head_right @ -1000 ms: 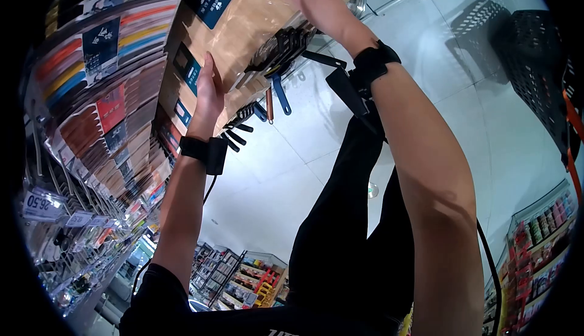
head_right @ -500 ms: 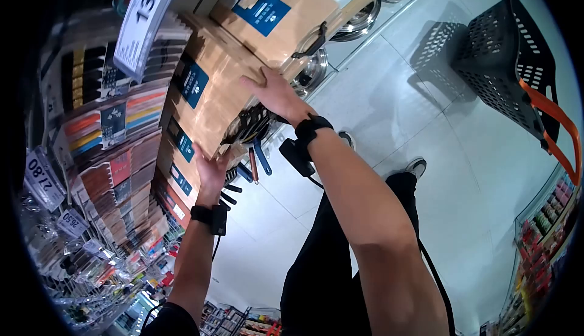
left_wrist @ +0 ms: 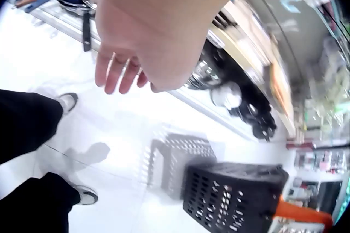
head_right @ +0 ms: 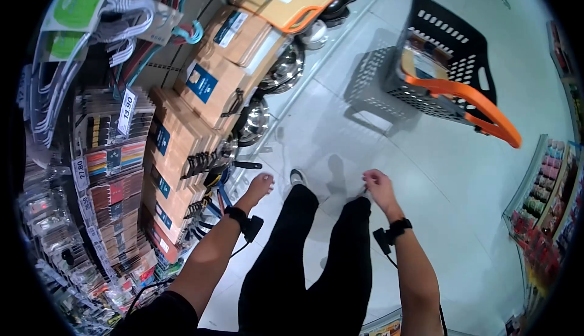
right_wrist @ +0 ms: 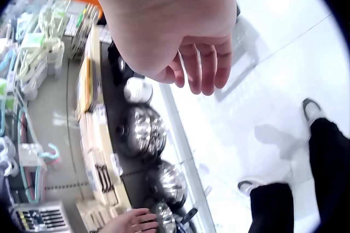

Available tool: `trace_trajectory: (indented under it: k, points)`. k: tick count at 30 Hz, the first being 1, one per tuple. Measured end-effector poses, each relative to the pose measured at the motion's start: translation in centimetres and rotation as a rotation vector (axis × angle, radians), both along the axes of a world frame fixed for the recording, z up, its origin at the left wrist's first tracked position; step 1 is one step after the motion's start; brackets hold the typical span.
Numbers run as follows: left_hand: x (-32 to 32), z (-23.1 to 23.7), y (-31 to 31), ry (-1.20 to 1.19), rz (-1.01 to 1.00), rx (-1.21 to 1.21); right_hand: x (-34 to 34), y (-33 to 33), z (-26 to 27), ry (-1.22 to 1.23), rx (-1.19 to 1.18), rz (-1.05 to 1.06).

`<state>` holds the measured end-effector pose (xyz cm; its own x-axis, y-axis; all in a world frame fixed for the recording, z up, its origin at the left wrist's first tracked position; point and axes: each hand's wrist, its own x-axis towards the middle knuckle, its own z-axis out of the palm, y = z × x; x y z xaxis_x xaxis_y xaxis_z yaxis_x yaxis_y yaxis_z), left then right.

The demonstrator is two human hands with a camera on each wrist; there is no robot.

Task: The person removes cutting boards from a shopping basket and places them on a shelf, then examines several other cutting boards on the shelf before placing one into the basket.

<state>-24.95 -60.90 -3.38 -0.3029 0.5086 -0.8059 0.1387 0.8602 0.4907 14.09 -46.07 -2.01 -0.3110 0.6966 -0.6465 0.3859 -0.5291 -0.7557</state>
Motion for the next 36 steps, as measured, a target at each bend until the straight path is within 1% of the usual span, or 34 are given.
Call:
trace_trajectory:
  k: [1, 2, 4, 6, 7, 8, 10, 12, 14, 16, 18, 20, 22, 23, 26, 29, 30, 32, 33, 34, 35, 36]
  points:
    - [3.0, 2.1, 3.2, -0.100, 0.031, 0.112, 4.3, 0.2, 1.3, -0.054, 0.014, -0.050]
    - [5.5, 3.1, 5.6, -0.118, -0.036, 0.188, 7.9, 0.3, 3.2, -0.109, 0.034, -0.096]
    - [11.2, 6.8, 10.1, -0.081, -0.142, 0.190, 13.7, 0.5, 6.9, -0.206, 0.038, -0.197]
    - [15.9, 9.0, 12.7, -0.020, -0.331, 0.368, 17.9, 0.3, 10.1, -0.165, 0.033, -0.325]
    - [18.2, 11.2, 13.9, 0.018, -0.423, 0.479, 19.3, 0.3, 12.0, -0.133, 0.036, -0.343]
    - [20.5, 14.5, 14.8, 0.013, -0.470, 0.507, 20.2, 0.1, 13.9, -0.102, 0.037, -0.355]
    - [24.2, 22.1, 16.4, 0.017, -0.564, 0.560, 21.0, -0.4, 16.0, -0.022, 0.030, -0.414]
    - [26.5, 26.3, 16.4, 0.027, -0.621, 0.599, 20.0, -0.5, 19.4, 0.016, -0.019, -0.409]
    - [27.5, 29.1, 16.2, 0.060, -0.701, 0.616, 18.8, -1.2, 21.5, 0.062, -0.037, -0.376]
    - [27.6, 30.3, 16.0, 0.103, -0.692, 0.667, 17.5, -1.3, 23.1, 0.144, -0.034, -0.308]
    - [26.8, 31.6, 15.6, 0.169, -0.669, 0.693, 16.4, -1.2, 23.6, 0.198, -0.038, -0.239]
    - [25.2, 31.6, 15.1, 0.228, -0.602, 0.735, 15.8, -1.0, 24.1, 0.220, -0.037, -0.166]
    - [23.0, 33.7, 14.7, 0.282, -0.542, 0.680, 15.7, -0.3, 25.4, 0.222, -0.077, -0.100]
    - [22.3, 34.3, 14.3, 0.296, -0.511, 0.647, 16.2, 0.0, 25.2, 0.216, -0.088, -0.093]
    - [18.8, 33.4, 13.1, 0.466, -0.435, 0.676, 18.4, 2.0, 25.2, 0.138, -0.117, -0.038]
    - [16.6, 33.6, 12.0, 0.501, -0.280, 0.670, 20.9, 5.3, 24.8, 0.053, -0.169, -0.013]
    - [16.3, 33.7, 11.8, 0.478, -0.223, 0.655, 20.8, 6.9, 25.4, -0.023, -0.194, -0.032]
    - [15.9, 33.8, 12.3, 0.429, -0.142, 0.634, 19.4, 10.6, 26.8, -0.113, -0.129, 0.028]
    - [16.2, 33.6, 12.6, 0.422, -0.142, 0.632, 17.9, 12.3, 27.8, -0.078, -0.070, 0.021]
    - [16.3, 33.4, 13.1, 0.417, -0.142, 0.633, 16.2, 13.6, 30.1, -0.018, 0.018, 0.030]
    - [16.2, 33.2, 13.9, 0.415, -0.141, 0.636, 14.6, 14.9, 32.1, 0.005, 0.079, 0.074]
    - [15.9, 32.9, 14.6, 0.408, -0.187, 0.642, 13.8, 16.3, 32.3, 0.044, 0.159, 0.124]
